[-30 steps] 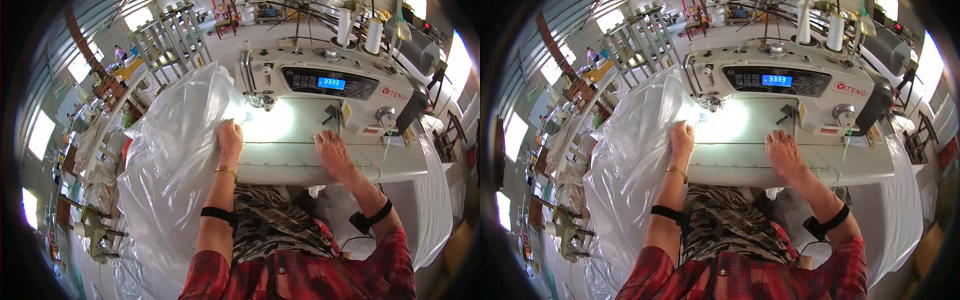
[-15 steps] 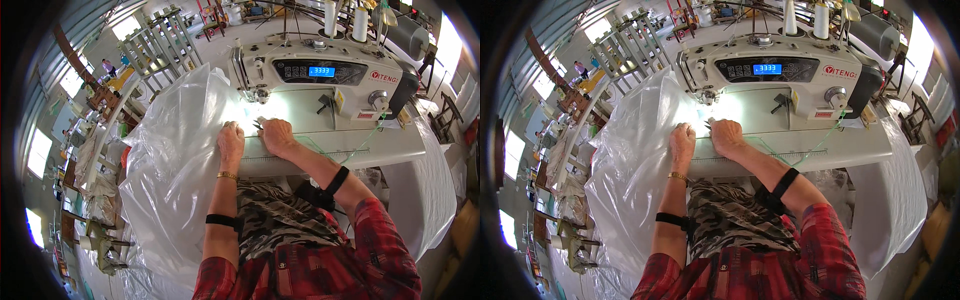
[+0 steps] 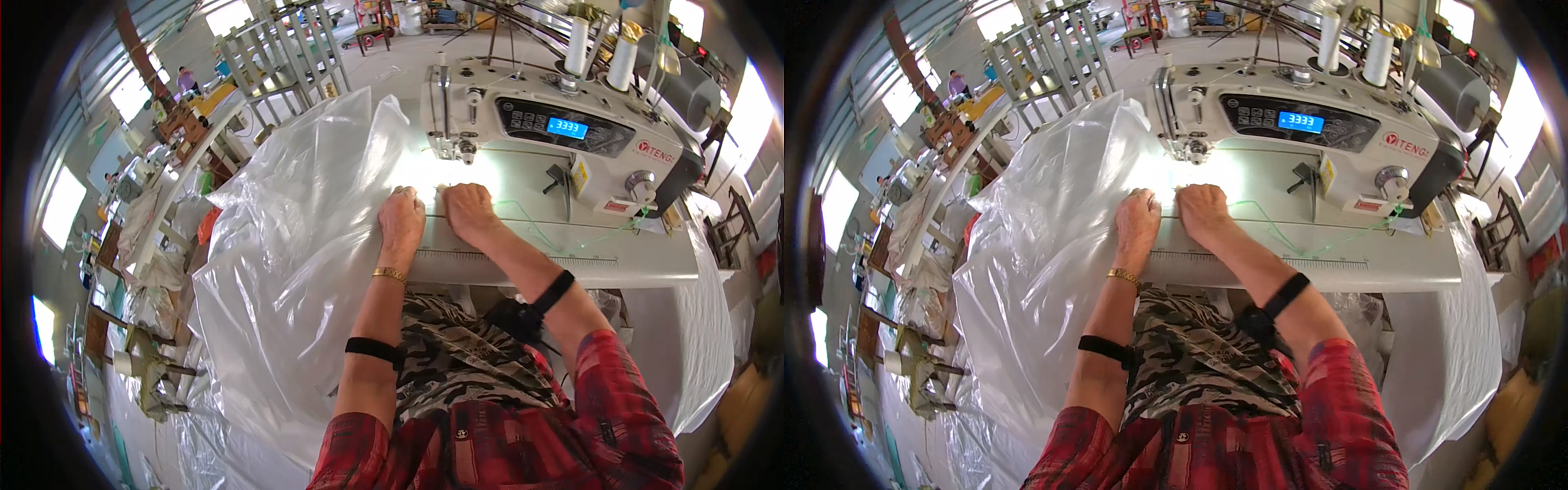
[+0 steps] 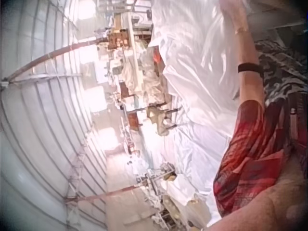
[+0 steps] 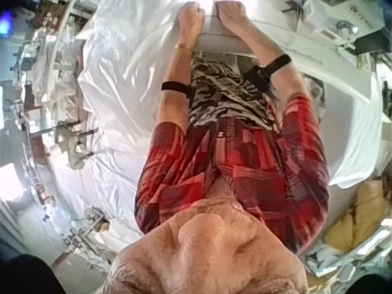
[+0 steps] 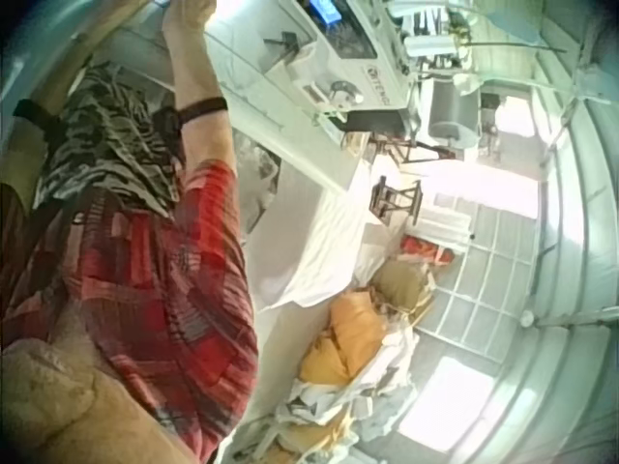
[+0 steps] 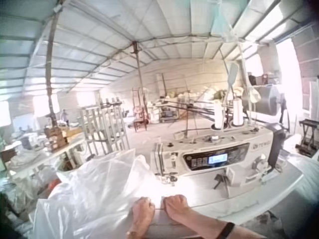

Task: The recorder uses an industrial sewing machine to join pieces of large white plastic textile sheets.

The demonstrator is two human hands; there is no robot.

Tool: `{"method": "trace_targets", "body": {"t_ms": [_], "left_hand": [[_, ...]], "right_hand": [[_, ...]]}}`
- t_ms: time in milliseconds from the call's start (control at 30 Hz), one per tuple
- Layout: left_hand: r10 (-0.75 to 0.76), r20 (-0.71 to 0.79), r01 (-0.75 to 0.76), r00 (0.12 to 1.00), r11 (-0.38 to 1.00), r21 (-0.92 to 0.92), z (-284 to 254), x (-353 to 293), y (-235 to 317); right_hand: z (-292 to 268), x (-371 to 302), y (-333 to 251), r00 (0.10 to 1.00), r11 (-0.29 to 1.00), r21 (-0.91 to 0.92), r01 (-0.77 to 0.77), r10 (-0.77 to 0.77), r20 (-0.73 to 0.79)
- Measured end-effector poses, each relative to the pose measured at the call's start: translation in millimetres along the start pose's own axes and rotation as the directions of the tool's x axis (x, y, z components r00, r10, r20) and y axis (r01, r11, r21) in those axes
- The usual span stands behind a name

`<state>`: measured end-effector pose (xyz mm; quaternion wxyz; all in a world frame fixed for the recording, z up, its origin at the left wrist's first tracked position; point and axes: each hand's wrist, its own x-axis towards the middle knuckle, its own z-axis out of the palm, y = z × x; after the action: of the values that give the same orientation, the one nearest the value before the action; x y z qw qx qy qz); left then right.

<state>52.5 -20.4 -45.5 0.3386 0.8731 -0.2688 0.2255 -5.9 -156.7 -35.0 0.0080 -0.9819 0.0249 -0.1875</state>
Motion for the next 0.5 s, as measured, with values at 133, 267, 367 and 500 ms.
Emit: {"method": "trace_targets", "body": {"t_ms": [133, 267, 367, 500], "left_hand": [[0.017, 0.03, -0.019, 0.999, 0.999, 0.049, 13.2, 2.1, -8.9], [0.001, 0.053, -0.004, 0.999, 0.998, 0.057, 26.8, 0.0, -13.7], [-0.044, 0.097, 0.037, 0.994, 0.997, 0.07, 24.3, -3.3, -6.5], [-0.125, 0.148, 0.127, 0.981, 0.992, -0.005, -0.9, -15.9, 13.8]], "right_hand": [[-3.1, -19.4, 44.3, 0.99, 0.997, -0.053, -0.055, 0.061, 0.131], [-31.3, -38.3, 81.4, 0.984, 0.98, -0.112, -0.164, 0.17, 0.049], [-48.0, -41.5, 66.6, 0.993, 0.915, -0.401, -0.043, -0.006, -0.12], [-41.2, -20.6, 6.9, 0.963, 0.929, 0.267, 0.258, -0.226, -0.144]]}}
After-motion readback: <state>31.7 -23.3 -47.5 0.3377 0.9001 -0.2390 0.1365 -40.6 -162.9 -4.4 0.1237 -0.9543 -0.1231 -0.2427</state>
